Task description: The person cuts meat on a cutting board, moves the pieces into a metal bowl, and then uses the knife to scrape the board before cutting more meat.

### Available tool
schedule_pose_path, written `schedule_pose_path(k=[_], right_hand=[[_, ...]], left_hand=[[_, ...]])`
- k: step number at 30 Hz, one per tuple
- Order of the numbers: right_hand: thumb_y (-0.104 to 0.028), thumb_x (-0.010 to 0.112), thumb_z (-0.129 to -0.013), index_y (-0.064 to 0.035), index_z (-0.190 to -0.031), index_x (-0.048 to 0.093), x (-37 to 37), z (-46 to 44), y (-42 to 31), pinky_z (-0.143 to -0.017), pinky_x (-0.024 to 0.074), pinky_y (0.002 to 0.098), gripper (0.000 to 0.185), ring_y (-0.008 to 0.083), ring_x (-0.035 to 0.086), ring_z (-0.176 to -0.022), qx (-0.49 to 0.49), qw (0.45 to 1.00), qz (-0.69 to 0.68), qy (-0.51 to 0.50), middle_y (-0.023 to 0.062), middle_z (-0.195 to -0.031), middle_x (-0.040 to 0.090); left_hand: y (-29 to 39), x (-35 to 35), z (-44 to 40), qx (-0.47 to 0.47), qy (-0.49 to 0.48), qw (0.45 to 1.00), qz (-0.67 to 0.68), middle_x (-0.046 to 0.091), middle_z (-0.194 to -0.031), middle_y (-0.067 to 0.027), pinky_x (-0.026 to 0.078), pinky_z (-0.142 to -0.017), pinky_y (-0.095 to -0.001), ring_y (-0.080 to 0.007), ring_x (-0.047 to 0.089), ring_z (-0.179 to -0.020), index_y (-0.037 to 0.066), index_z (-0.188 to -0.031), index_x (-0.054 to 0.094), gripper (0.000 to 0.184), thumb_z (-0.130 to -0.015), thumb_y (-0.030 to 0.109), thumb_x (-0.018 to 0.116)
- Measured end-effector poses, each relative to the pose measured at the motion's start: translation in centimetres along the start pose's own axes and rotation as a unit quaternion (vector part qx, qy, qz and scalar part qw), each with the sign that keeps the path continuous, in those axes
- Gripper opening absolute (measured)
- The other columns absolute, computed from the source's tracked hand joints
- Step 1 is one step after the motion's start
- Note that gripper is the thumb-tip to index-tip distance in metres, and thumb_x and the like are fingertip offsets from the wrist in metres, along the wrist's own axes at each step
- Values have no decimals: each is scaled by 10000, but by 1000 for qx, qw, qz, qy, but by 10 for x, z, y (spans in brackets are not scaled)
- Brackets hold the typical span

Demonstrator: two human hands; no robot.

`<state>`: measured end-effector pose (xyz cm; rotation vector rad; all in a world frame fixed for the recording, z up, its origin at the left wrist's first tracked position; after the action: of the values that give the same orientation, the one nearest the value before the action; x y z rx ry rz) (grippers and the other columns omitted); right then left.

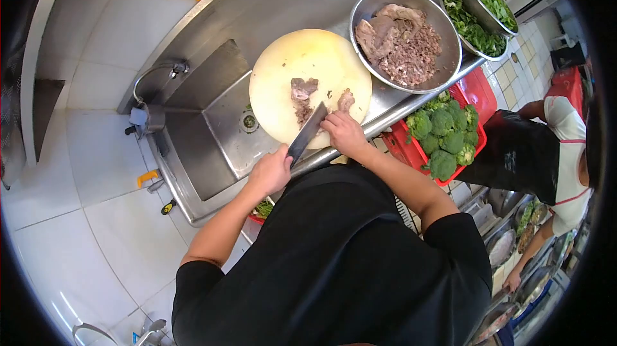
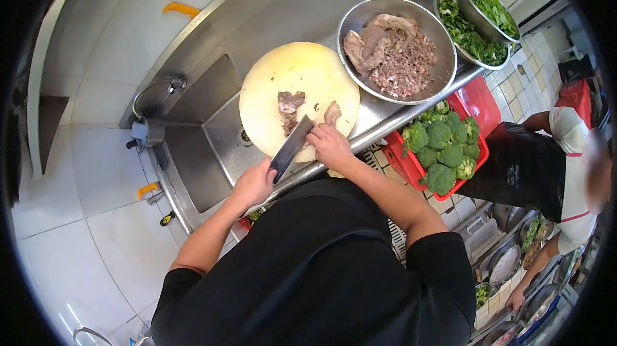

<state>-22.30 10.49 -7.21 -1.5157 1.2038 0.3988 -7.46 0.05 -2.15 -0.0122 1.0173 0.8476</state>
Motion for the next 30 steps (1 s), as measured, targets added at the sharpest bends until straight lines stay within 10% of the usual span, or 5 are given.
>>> schedule_pose_path(k=[30], right_hand=[[14,652,-768,-67,-1155,670,-58,-23,59,-1042,480,443,396,340,571,-1176,92,994,3,-59,116,-1207,621]], left_hand=[[-1,1,0,-50,62,994,72,702,-906,-337,514,-855,-620,-546,674,-934,35,-1171,523,261,-1067,274,531]])
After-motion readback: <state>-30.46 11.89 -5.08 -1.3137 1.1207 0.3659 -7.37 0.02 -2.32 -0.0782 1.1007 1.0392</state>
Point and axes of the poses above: each hand's wrist, its own z-axis away from the middle knuckle, its own x-axis out of the palm, y = z × x, the point moved 10 cm from there along -z, towards the middle knuckle
